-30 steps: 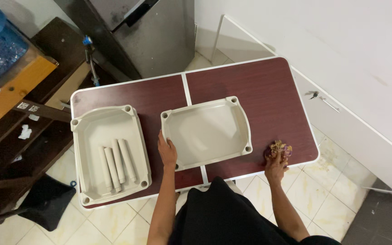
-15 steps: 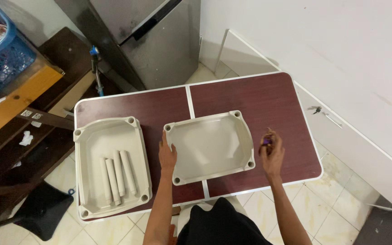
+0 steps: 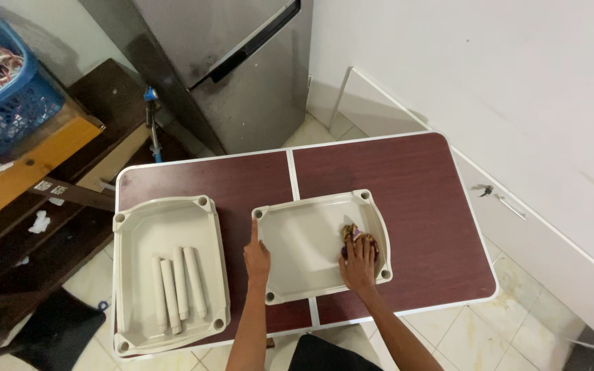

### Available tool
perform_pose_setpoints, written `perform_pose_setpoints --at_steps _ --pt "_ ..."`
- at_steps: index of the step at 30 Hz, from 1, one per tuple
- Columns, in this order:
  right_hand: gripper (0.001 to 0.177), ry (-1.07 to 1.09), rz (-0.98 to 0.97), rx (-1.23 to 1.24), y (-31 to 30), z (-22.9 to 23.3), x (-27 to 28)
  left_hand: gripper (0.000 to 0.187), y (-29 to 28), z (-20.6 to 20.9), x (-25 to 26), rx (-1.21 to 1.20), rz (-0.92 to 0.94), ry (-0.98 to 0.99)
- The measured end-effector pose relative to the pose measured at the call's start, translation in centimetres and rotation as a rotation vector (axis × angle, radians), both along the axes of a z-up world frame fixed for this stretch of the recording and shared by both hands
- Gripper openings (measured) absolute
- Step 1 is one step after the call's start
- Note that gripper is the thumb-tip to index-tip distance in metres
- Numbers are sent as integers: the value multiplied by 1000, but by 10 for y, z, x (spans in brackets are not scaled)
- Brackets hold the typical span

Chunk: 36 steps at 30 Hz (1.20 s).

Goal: The person assembles a white plastic stool by inserting cylindrical legs into the seat base. They then wipe the seat surface with a patterned cloth.

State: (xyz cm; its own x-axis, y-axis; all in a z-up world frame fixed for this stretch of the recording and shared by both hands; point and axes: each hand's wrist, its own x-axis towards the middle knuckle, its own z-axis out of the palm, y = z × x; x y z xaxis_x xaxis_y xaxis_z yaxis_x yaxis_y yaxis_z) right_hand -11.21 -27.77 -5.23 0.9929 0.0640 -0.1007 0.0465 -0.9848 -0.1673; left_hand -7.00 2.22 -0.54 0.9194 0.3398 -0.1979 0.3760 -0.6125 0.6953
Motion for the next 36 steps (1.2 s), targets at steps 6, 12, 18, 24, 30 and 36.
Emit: perform_pose_setpoints --at_steps 6,12,18,24,30,36 --pt "71 67 23 -49 3 4 -50 74 3 -16 -2 -58 31 -42" --pt "70 111 -29 -1 9 -6 -38 74 5 -9 -6 -50 15 48" --pt "70 -4 27 41 7 -16 36 72 7 2 -3 -72 22 139" --pt "71 -54 67 120 5 -22 96 76 3 -5 -3 40 -25 36" --pt "67 -120 116 156 0 -22 81 80 2 -10 -1 131 -19 43" --pt "69 42 106 101 -13 -10 13 78 1 -2 -2 89 -11 -39"
